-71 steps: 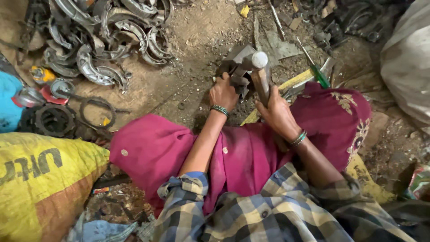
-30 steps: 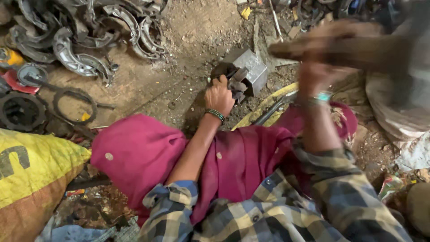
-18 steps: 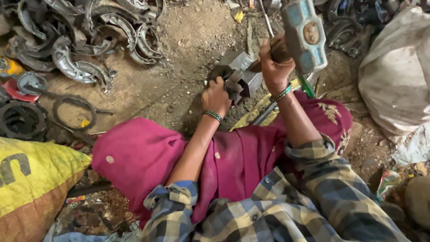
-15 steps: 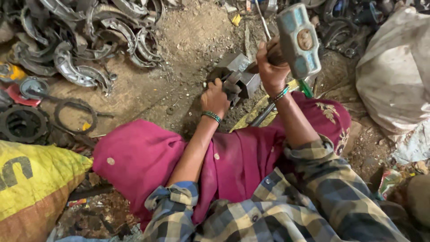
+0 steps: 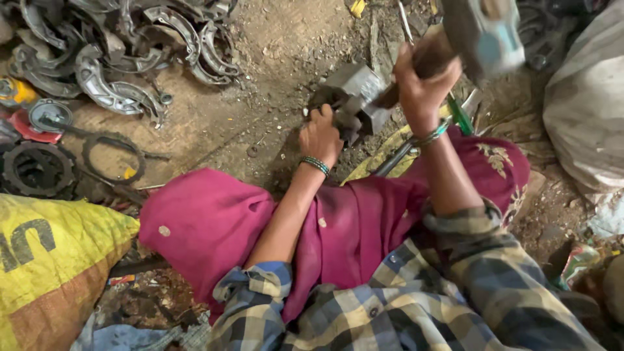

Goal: The person sits on the ground and hammers curved metal brake shoe components against a heavy metal block, straightening and shaping them one at a time, then sets finished pieces aside and picks up the next piece from a pile of scrap parts.

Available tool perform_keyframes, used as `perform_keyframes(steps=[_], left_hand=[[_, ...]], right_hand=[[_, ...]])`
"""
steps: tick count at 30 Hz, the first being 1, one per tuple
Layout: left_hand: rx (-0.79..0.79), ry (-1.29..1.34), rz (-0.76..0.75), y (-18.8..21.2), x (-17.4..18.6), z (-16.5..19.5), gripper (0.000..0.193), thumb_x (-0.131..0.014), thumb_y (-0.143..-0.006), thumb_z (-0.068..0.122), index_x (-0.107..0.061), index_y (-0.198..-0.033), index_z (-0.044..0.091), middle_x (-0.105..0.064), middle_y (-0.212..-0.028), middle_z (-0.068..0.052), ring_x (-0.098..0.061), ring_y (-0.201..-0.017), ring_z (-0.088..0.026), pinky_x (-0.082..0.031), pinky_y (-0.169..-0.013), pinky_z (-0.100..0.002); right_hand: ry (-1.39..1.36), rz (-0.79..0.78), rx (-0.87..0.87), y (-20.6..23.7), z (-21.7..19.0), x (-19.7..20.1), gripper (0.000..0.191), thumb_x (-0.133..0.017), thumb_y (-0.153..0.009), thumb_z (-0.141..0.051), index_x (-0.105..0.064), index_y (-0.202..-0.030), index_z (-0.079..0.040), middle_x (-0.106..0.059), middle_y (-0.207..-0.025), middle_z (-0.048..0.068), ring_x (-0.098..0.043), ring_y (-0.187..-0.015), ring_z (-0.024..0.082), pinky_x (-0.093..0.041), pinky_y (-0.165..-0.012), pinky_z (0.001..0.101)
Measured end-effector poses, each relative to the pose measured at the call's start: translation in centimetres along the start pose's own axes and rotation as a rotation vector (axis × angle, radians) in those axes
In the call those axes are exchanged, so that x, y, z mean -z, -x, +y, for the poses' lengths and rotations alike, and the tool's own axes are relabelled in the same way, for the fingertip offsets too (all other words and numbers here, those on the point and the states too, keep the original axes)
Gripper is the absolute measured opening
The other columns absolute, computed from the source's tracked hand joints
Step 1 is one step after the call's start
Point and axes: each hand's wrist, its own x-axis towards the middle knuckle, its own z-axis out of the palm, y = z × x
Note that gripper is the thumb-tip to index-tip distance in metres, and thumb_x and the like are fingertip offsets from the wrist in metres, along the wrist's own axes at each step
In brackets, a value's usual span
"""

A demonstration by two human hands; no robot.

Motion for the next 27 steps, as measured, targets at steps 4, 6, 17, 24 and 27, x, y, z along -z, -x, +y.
perform_keyframes(steps=[4,6,17,24,27], left_hand=[[0.024,0.092,0.001,-0.6,1.1,0.3,0.054,-0.079,-0.067,0.017,-0.047,-0.109,0.008,-0.063,-0.100,-0.021,-0.070,-0.082,-0.042,-0.057,-0.066,-0.051],[0.018,0.058,0.019,-0.7,1.3,0.5,0.048,-0.076,-0.073,0.014,-0.048,-0.111,0.009,-0.064,-0.101,-0.020,-0.070,-0.081,-0.041,-0.058,-0.067,-0.050],[-0.057,0.023,0.068,-0.4,-0.1,-0.1,0.042,-0.073,-0.076,0.012,-0.048,-0.108,0.005,-0.064,-0.097,-0.022,-0.071,-0.078,-0.039,-0.058,-0.066,-0.049],[0.005,0.129,0.059,-1.1,-0.9,-0.3,0.033,-0.070,-0.083,0.013,-0.049,-0.108,0.007,-0.064,-0.095,-0.023,-0.070,-0.079,-0.044,-0.057,-0.067,-0.054],[-0.008,0.112,0.048,-1.4,-1.0,-0.4,0.034,-0.069,-0.082,0.013,-0.049,-0.108,0.007,-0.064,-0.095,-0.024,-0.070,-0.079,-0.044,-0.057,-0.067,-0.054]], right_hand=[[-0.130,0.007,-0.142,0.7,3.6,-0.7,0.019,-0.074,-0.106,0.001,-0.058,-0.099,-0.006,-0.065,-0.082,0.005,-0.067,-0.060,0.013,-0.060,-0.055,0.0290],[0.007,-0.008,-0.134,0.6,2.0,0.4,0.017,-0.074,-0.106,-0.002,-0.058,-0.105,-0.005,-0.065,-0.084,0.004,-0.067,-0.066,0.014,-0.064,-0.061,0.0309],[0.223,-0.388,-0.755,6.8,-11.8,3.2,0.041,-0.065,-0.104,-0.023,-0.046,-0.132,0.000,-0.066,-0.086,0.008,-0.065,-0.068,0.012,-0.056,-0.056,0.0294],[0.606,-0.589,-0.763,10.4,-7.3,2.1,0.039,-0.066,-0.103,-0.025,-0.047,-0.124,0.002,-0.064,-0.075,0.012,-0.063,-0.062,0.016,-0.050,-0.055,0.0361],[0.482,-0.526,-0.871,10.9,-7.0,2.5,0.036,-0.065,-0.103,-0.026,-0.048,-0.119,0.002,-0.064,-0.074,0.010,-0.062,-0.060,0.017,-0.051,-0.052,0.0349]])
